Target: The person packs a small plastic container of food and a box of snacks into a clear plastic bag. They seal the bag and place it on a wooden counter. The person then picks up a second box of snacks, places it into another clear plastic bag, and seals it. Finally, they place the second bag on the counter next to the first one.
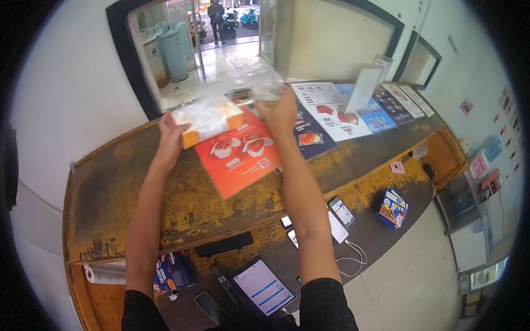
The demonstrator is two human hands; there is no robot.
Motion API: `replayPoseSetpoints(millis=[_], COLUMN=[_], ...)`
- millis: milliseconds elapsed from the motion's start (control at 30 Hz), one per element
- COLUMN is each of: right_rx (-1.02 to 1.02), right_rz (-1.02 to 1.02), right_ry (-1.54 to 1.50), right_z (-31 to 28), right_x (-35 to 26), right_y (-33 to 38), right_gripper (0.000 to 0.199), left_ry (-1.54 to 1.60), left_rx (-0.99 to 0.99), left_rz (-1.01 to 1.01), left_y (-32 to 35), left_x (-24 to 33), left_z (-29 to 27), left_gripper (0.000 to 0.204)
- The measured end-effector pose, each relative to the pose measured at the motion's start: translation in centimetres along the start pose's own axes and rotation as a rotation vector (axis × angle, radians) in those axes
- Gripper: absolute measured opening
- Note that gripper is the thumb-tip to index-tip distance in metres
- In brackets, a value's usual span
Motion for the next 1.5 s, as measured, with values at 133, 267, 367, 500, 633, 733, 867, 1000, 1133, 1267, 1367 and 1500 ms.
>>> replayPoseSetpoints(millis=[133,267,367,500,633,733,867,1000,1133,1267,1367,1500], right_rx=[-0.034,-0.179,-0.295,-0.305,-0.361,-0.386,-0.462,-0.377,-0.470,-0.454,-0.451,-0.448], right_rz=[-0.062,-0.171,-0.190,-0.183,-0.219,-0.255,-0.254,-0.358,-0.103,-0.137,-0.133,-0.058], right_ry=[-0.114,-0.253,-0.309,-0.423,-0.449,-0.451,-0.436,-0.343,-0.531,-0.484,-0.407,-0.323], right_z=[0.1,1.7,2.1,2.1,1.9,2.5,3.7,3.8,6.0,11.7,16.2,20.3], right_x=[-3.4,-7.3,-9.9,-11.5,-13.0,-13.3,-14.7,-14.2,-16.1,-20.6,-24.0,-27.4], right_y=[0.4,1.4,2.1,2.6,3.5,3.9,4.5,4.5,5.2,5.8,6.7,6.6], right_gripper=[0.072,0.071,0.070,0.068,0.067,0.069,0.071,0.065,0.068,0.065,0.064,0.065], left_ry=[-0.055,-0.257,-0.164,-0.029,-0.061,-0.341,-0.405,-0.727,-1.311,-1.174,-1.092,-1.049], left_rx=[0.058,0.018,-0.116,-0.228,-0.098,0.195,0.420,0.104,-0.162,-0.011,0.029,0.066], left_rz=[0.090,-0.062,-0.086,-0.146,-0.227,-0.195,0.115,-0.021,0.111,0.188,0.268,0.222], left_y=[0.9,1.9,3.0,3.7,4.5,3.9,5.6,6.0,11.8,12.0,12.5,13.2], left_x=[4.1,4.7,5.6,6.8,6.1,5.9,7.4,6.7,8.8,8.4,9.9,9.2], left_z=[-2.8,-12.3,-17.4,-18.9,-22.4,-25.7,-28.0,-22.7,-13.5,-16.4,-18.7,-21.1], left_gripper=[0.066,0.057,0.056,0.063,0.060,0.055,0.053,0.059,0.073,0.065,0.056,0.055])
Point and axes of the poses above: each hand's wrist, its own y-axis away from the middle knuckle, its own z-axis out of the palm, x = y × z, the point moved 9 cm from there along -y, towards the middle knuckle, and after that the axes turned 12 degrees about -x, right-handed, at the moved point
